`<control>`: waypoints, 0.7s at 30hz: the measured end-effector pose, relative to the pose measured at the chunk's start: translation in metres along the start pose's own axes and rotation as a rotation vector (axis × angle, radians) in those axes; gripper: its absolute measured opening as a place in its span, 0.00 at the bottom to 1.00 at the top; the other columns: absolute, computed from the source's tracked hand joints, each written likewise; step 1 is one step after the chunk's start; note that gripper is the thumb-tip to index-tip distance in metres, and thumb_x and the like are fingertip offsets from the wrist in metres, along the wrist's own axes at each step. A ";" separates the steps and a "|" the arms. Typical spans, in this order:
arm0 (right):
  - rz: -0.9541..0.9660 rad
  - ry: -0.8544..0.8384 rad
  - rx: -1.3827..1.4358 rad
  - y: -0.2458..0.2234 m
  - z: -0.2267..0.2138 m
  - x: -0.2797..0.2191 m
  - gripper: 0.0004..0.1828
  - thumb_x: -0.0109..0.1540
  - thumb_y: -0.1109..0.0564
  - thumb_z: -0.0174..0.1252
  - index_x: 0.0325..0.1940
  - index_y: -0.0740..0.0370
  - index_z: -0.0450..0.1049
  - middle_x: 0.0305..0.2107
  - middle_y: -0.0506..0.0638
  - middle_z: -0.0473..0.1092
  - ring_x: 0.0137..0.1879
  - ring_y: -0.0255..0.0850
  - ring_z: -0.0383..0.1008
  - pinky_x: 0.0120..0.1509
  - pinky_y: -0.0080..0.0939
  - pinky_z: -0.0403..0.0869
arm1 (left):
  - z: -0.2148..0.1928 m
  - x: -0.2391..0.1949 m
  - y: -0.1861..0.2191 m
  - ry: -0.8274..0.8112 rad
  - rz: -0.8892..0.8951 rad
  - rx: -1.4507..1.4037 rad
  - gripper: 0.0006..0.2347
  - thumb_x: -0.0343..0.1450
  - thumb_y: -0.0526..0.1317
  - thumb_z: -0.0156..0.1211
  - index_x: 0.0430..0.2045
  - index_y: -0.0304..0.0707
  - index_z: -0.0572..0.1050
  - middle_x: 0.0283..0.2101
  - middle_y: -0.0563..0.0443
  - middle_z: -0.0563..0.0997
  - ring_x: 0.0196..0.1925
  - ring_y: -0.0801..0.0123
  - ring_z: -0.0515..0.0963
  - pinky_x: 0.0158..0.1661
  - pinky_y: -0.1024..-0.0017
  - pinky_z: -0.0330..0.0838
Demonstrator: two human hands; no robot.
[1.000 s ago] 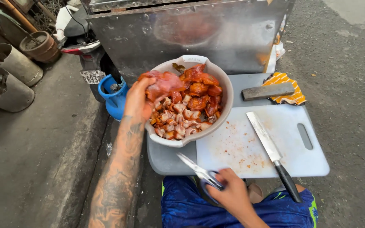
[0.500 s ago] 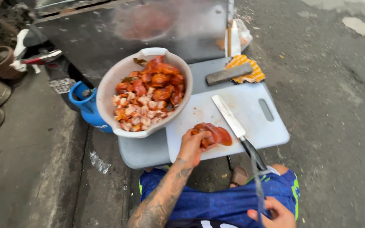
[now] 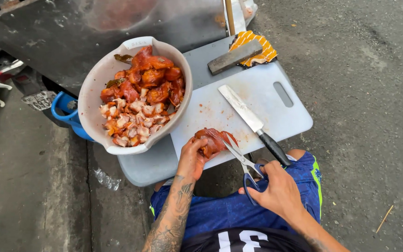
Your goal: A person is cutting cooked meat into smaller pieces using a knife and scissors on a white cutting board at a street-side food stall.
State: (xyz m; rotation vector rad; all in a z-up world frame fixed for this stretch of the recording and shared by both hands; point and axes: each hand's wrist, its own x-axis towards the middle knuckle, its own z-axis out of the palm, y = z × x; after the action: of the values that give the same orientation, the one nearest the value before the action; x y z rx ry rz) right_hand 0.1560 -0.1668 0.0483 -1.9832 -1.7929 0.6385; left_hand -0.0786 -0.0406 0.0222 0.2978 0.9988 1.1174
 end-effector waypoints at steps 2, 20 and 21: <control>-0.006 0.050 -0.011 0.000 0.004 -0.003 0.43 0.41 0.20 0.72 0.39 0.55 0.68 0.34 0.44 0.68 0.41 0.47 0.74 0.41 0.53 0.71 | -0.006 0.002 0.000 0.003 -0.050 -0.083 0.05 0.66 0.34 0.61 0.32 0.34 0.79 0.39 0.42 0.83 0.49 0.49 0.83 0.56 0.36 0.77; -0.100 -0.201 -0.180 0.011 -0.082 0.017 0.42 0.39 0.16 0.70 0.32 0.50 0.68 0.31 0.43 0.69 0.44 0.45 0.73 0.42 0.53 0.72 | 0.025 -0.048 0.037 0.016 -0.081 0.088 0.03 0.67 0.34 0.62 0.28 0.33 0.78 0.34 0.44 0.82 0.41 0.55 0.84 0.46 0.40 0.83; -0.096 -0.201 -0.178 0.015 -0.081 0.017 0.42 0.39 0.16 0.70 0.32 0.50 0.68 0.31 0.43 0.69 0.44 0.45 0.73 0.42 0.53 0.72 | 0.026 -0.050 0.037 0.016 -0.083 0.090 0.03 0.67 0.34 0.62 0.28 0.33 0.78 0.34 0.44 0.82 0.41 0.55 0.84 0.46 0.40 0.83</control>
State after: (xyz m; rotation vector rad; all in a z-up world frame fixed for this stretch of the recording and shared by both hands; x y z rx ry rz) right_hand 0.2159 -0.1500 0.1048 -1.9898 -2.1175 0.6897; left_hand -0.0843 -0.0592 0.0866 0.3174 1.0685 1.0022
